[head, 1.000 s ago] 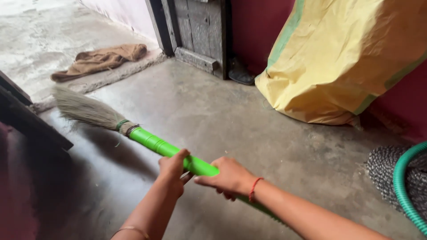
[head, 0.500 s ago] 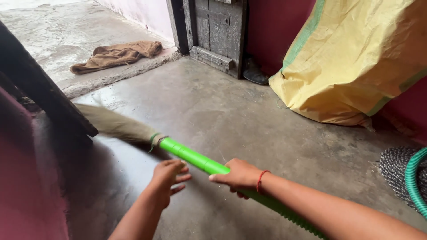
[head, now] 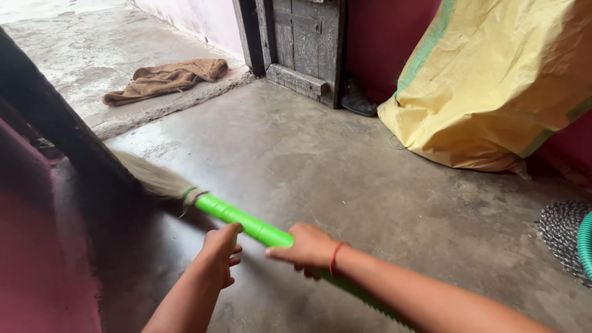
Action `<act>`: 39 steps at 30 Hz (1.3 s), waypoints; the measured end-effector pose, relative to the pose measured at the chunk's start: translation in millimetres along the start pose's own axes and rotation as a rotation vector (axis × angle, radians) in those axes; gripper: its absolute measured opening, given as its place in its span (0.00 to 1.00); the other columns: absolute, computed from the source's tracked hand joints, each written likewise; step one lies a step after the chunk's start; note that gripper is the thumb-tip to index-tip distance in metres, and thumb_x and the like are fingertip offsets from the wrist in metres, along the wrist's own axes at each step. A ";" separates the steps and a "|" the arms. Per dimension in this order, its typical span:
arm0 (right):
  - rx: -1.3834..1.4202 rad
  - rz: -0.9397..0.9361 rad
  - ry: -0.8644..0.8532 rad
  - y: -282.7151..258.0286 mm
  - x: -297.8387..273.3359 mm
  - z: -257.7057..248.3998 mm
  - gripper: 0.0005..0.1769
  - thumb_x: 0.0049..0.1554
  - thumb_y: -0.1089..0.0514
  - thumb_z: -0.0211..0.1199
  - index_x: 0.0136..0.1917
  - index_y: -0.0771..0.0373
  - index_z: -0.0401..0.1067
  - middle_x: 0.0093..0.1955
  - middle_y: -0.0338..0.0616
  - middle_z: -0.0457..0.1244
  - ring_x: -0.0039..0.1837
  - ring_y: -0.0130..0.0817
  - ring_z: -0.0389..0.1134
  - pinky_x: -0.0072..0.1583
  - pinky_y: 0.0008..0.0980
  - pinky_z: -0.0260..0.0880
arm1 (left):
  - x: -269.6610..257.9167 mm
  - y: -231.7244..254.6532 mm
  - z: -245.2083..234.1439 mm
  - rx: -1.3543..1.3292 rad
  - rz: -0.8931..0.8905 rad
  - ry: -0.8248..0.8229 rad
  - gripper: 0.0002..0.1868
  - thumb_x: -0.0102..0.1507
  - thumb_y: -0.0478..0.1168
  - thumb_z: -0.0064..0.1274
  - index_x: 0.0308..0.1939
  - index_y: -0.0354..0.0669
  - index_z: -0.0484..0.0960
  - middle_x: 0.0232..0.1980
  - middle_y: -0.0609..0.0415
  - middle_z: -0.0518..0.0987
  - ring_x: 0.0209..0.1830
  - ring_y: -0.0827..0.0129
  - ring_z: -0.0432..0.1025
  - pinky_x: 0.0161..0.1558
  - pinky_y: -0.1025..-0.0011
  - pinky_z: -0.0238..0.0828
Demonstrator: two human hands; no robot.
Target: The person sweeps a concrete hallway using a grass broom with a green handle. They pick up, fold, and set aside a black textured mat before sweeping dust and debris toward an open doorway.
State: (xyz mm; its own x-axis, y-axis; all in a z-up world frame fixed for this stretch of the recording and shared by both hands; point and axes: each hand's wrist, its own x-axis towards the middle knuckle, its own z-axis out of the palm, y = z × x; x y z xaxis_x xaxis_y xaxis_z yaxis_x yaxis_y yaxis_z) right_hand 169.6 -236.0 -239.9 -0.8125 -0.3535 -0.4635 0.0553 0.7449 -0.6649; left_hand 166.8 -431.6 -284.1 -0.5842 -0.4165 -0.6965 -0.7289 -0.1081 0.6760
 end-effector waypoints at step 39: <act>-0.187 -0.361 0.082 -1.5 24.0 -38.8 0.22 0.56 0.43 0.61 0.49 0.61 0.83 0.42 0.45 0.73 0.47 0.38 0.74 0.52 0.36 0.72 | 36.0 -4.5 0.6 0.326 0.346 0.192 0.30 0.63 0.39 0.57 0.63 0.37 0.58 0.45 0.39 0.80 0.32 0.55 0.80 0.31 0.59 0.83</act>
State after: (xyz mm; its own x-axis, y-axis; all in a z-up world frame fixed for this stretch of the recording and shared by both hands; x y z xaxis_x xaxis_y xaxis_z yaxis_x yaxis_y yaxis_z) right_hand 127.5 -223.7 -227.3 -0.8046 -0.5700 -0.1666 -0.3417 0.6738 -0.6551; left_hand 148.8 -445.5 -312.4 -0.7572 -0.5399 -0.3676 -0.5957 0.3400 0.7277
